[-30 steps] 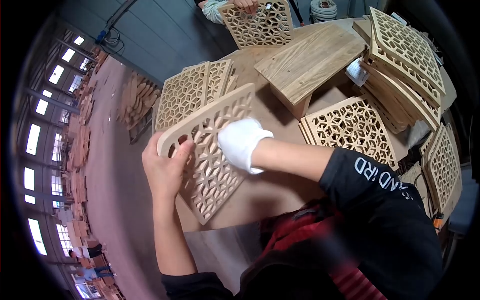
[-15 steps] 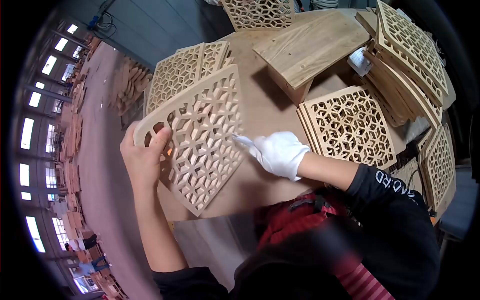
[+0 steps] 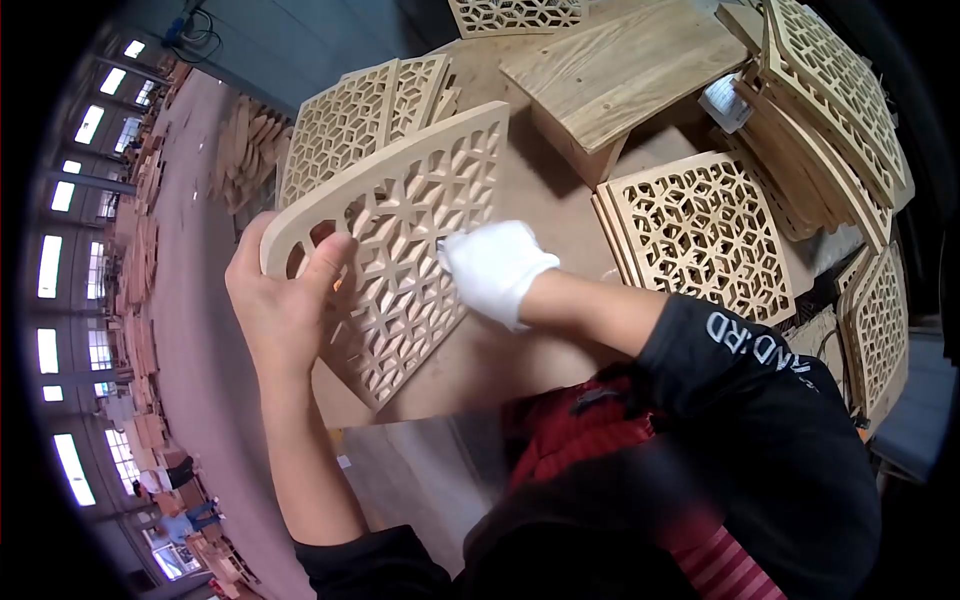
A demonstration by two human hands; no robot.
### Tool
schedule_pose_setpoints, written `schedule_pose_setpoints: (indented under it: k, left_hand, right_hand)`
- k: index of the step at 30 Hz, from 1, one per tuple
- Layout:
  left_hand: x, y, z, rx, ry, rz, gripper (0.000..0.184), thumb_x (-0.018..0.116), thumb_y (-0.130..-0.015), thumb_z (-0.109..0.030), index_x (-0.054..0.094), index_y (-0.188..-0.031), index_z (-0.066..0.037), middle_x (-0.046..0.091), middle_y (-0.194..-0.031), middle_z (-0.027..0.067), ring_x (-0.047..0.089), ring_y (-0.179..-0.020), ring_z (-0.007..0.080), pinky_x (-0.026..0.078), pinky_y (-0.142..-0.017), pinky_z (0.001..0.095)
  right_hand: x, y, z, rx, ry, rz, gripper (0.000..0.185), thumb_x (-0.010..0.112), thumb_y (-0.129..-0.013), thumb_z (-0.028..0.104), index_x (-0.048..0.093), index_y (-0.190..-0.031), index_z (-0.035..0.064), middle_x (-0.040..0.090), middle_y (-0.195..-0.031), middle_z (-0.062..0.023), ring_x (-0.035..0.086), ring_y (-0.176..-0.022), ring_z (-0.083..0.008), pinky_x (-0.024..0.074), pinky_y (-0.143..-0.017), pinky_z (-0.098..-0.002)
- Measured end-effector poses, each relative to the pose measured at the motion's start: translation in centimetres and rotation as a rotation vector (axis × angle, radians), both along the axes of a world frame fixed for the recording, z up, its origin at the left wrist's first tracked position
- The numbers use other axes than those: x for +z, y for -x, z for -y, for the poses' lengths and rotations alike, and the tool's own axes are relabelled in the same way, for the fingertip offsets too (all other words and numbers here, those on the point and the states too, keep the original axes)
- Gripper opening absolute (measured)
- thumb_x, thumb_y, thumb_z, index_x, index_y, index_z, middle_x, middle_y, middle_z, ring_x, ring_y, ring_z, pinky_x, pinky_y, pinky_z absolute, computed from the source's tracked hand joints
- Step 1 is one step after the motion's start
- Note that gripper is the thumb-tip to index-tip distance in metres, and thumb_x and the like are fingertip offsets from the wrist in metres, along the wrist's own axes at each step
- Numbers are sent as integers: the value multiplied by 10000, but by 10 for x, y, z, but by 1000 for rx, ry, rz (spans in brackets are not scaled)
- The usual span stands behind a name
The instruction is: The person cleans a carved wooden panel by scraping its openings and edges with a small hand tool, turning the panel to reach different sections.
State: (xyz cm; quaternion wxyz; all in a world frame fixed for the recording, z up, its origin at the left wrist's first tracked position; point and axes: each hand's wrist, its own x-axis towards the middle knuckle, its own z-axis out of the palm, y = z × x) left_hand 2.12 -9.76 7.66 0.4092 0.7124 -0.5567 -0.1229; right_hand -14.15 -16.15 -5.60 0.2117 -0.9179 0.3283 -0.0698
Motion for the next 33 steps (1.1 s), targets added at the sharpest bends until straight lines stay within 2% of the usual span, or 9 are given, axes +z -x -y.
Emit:
schedule_pose_setpoints:
  k: [4,5,8,10,14,23,26,29,33]
  left_hand:
    - [-1,-7,-2,15,-17,16,228,772,-775,-54,641,-949,17,664,-800,47,603,-681,95,478,-610,243]
    - [-2,-9,-2,46,-25,0,225,769,-778,-53,639,-946,20,664,-808,48,602,-679,93,477,-606,240]
    - [-2,-15,1,47,-22,11,222,767,-787,-71,635,-940,23,652,-805,45,592,-663,87,473,-591,228]
    - [-4,-20,2,44,-41,-35,225,767,-791,-82,635,-941,20,641,-786,38,586,-658,84,471,-587,226]
    - [-3,-13,3,52,-38,-16,235,773,-795,-97,636,-949,14,624,-763,24,579,-650,79,464,-577,224]
    - [-2,10,4,-58,-22,63,265,781,-787,-95,639,-975,26,663,-818,39,611,-712,100,485,-615,226]
    - [2,25,6,-68,-47,6,265,778,-771,-78,640,-967,37,678,-836,51,620,-725,102,491,-634,228]
    - [6,31,13,-58,-78,83,271,779,-757,-78,644,-962,37,682,-828,65,624,-726,102,485,-625,235]
    - [6,22,18,-76,-107,57,266,776,-772,-91,644,-970,27,672,-819,54,608,-700,95,474,-626,230]
  right_hand:
    - [-29,42,-27,-3,-66,-1,411,420,-980,227,516,-1369,131,682,-772,-149,664,-656,-345,524,-622,-464]
    - [-36,50,-31,9,-165,-111,279,458,-936,182,600,-1156,86,693,-806,-152,679,-703,-329,534,-634,-445]
    - [-50,63,-38,-27,-239,-111,235,461,-925,184,607,-1082,89,688,-793,-147,674,-698,-322,531,-621,-436]
    - [-52,61,-35,-45,-139,-29,421,399,-986,261,493,-1392,205,670,-751,-131,645,-624,-343,510,-600,-477]
    - [-47,37,-16,10,-159,-37,287,441,-967,219,626,-1106,50,668,-772,-149,652,-661,-340,509,-600,-463]
    - [-76,3,-25,-146,-23,160,108,553,-851,130,611,-838,40,653,-704,-124,666,-644,-287,501,-520,-418]
    - [-78,34,-47,-180,1,102,98,542,-865,139,570,-839,49,645,-698,-111,660,-612,-269,487,-484,-410]
    - [-63,57,-48,-36,-60,-182,254,529,-871,127,581,-1100,33,647,-738,-100,655,-594,-256,484,-473,-413]
    - [-54,66,-49,-16,-80,-189,152,555,-834,72,610,-972,40,677,-804,-94,690,-705,-239,527,-567,-364]
